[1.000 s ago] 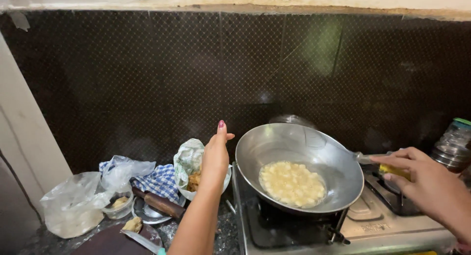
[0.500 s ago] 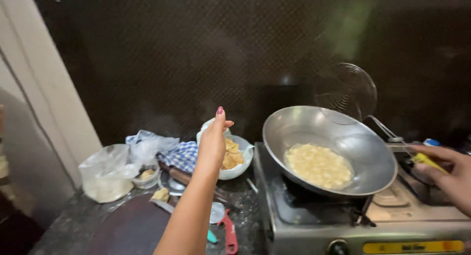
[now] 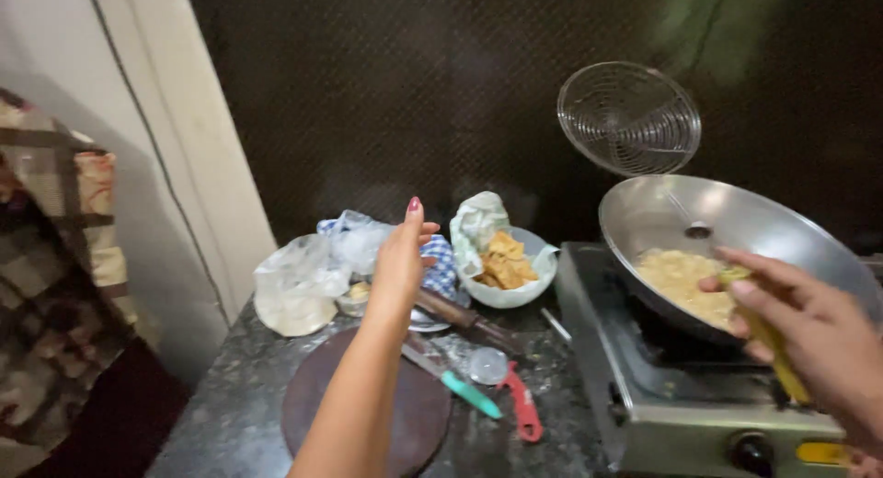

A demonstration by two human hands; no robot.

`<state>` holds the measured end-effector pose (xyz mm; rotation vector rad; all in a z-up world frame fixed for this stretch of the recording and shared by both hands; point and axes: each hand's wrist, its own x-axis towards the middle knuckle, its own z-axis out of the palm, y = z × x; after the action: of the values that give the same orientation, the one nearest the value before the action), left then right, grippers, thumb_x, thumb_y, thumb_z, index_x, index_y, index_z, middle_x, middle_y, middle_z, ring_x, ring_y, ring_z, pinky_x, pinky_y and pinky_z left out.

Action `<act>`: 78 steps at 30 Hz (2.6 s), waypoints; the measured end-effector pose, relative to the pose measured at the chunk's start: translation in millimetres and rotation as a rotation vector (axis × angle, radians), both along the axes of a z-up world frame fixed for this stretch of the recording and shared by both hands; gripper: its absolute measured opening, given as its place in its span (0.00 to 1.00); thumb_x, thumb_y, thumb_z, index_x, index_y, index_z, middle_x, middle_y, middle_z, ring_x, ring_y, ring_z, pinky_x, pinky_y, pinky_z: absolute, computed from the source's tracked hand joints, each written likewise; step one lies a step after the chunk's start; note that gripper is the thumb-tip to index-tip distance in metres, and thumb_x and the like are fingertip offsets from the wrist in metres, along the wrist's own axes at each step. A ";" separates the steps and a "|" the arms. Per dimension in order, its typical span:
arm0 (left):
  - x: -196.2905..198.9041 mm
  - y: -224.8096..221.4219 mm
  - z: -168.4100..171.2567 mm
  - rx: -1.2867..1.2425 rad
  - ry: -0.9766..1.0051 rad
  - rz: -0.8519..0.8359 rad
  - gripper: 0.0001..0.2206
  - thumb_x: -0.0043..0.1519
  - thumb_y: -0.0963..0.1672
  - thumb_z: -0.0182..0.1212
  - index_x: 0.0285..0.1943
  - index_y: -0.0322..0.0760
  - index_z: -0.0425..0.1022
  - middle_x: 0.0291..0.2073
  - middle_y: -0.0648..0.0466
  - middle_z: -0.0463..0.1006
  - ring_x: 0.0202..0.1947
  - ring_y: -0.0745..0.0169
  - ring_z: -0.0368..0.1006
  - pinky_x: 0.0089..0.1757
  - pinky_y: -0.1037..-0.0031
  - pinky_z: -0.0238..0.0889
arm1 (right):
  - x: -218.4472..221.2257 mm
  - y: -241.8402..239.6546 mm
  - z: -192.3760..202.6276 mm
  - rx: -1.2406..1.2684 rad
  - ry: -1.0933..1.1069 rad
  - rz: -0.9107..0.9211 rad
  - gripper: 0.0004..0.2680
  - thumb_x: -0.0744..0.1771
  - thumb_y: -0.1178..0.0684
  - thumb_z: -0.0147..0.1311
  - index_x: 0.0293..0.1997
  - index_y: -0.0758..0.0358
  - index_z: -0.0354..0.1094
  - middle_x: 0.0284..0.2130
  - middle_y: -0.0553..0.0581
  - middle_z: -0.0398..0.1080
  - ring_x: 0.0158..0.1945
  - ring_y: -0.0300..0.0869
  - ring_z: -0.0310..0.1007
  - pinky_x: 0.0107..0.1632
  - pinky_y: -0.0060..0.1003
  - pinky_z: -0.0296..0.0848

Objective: Preparing and frying small pieces of dough in a kitchen environment.

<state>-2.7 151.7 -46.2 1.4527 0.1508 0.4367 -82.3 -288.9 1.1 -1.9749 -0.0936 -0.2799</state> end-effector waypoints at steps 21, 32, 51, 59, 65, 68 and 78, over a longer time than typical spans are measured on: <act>44.0 172.6 -198.0 0.137 0.232 -0.083 0.24 0.59 0.55 0.63 0.43 0.29 0.84 0.32 0.44 0.85 0.31 0.52 0.78 0.33 0.66 0.70 | 25.0 234.2 -138.8 -0.807 0.155 -0.469 0.21 0.64 0.57 0.50 0.62 0.30 0.70 0.57 0.53 0.69 0.60 0.52 0.72 0.55 0.53 0.75; 11.7 105.5 -161.5 0.792 0.373 -0.039 0.23 0.54 0.53 0.70 0.54 0.39 0.80 0.49 0.43 0.78 0.53 0.43 0.73 0.52 0.57 0.67 | 67.5 222.6 -183.4 -0.888 0.254 -0.309 0.22 0.64 0.52 0.56 0.66 0.33 0.63 0.55 0.56 0.68 0.56 0.56 0.74 0.56 0.52 0.75; 55.6 106.1 -212.0 0.562 0.325 0.030 0.18 0.56 0.48 0.70 0.53 0.39 0.77 0.52 0.44 0.80 0.55 0.45 0.75 0.55 0.61 0.68 | 100.1 204.2 -219.9 -0.569 0.267 -0.232 0.31 0.60 0.44 0.67 0.71 0.41 0.57 0.53 0.60 0.74 0.54 0.52 0.78 0.58 0.45 0.74; 60.4 148.4 -241.8 -0.777 0.369 -0.313 0.16 0.64 0.47 0.57 0.58 0.38 0.74 0.45 0.49 0.82 0.43 0.53 0.79 0.49 0.56 0.74 | 93.3 211.4 -224.5 -0.549 0.237 -0.318 0.33 0.60 0.40 0.67 0.73 0.45 0.54 0.51 0.63 0.73 0.55 0.53 0.75 0.57 0.46 0.73; 43.5 149.1 -269.4 -0.661 0.344 -0.337 0.13 0.64 0.45 0.56 0.53 0.35 0.76 0.36 0.46 0.82 0.31 0.56 0.78 0.37 0.65 0.76 | 45.4 283.8 -183.0 -0.559 -0.232 -0.315 0.24 0.61 0.44 0.64 0.64 0.49 0.66 0.50 0.59 0.73 0.50 0.51 0.70 0.51 0.45 0.73; 7.1 138.3 -240.8 -0.446 0.377 -0.272 0.12 0.65 0.47 0.58 0.48 0.35 0.80 0.27 0.49 0.81 0.22 0.61 0.70 0.27 0.68 0.67 | 38.7 327.9 -212.1 -0.278 -0.081 -0.003 0.23 0.60 0.48 0.66 0.63 0.50 0.68 0.47 0.54 0.74 0.47 0.42 0.72 0.47 0.39 0.76; -56.9 122.6 -197.6 0.740 0.271 -0.050 0.15 0.65 0.54 0.59 0.46 0.43 0.81 0.31 0.44 0.81 0.38 0.37 0.77 0.41 0.53 0.67 | 73.5 386.4 -297.9 0.090 0.122 0.447 0.20 0.64 0.58 0.60 0.64 0.57 0.67 0.52 0.56 0.77 0.53 0.40 0.78 0.58 0.35 0.74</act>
<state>-59.6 274.3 -243.8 2.2390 0.1777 0.2571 -8.8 97.5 -296.8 -1.8199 -0.4297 0.1251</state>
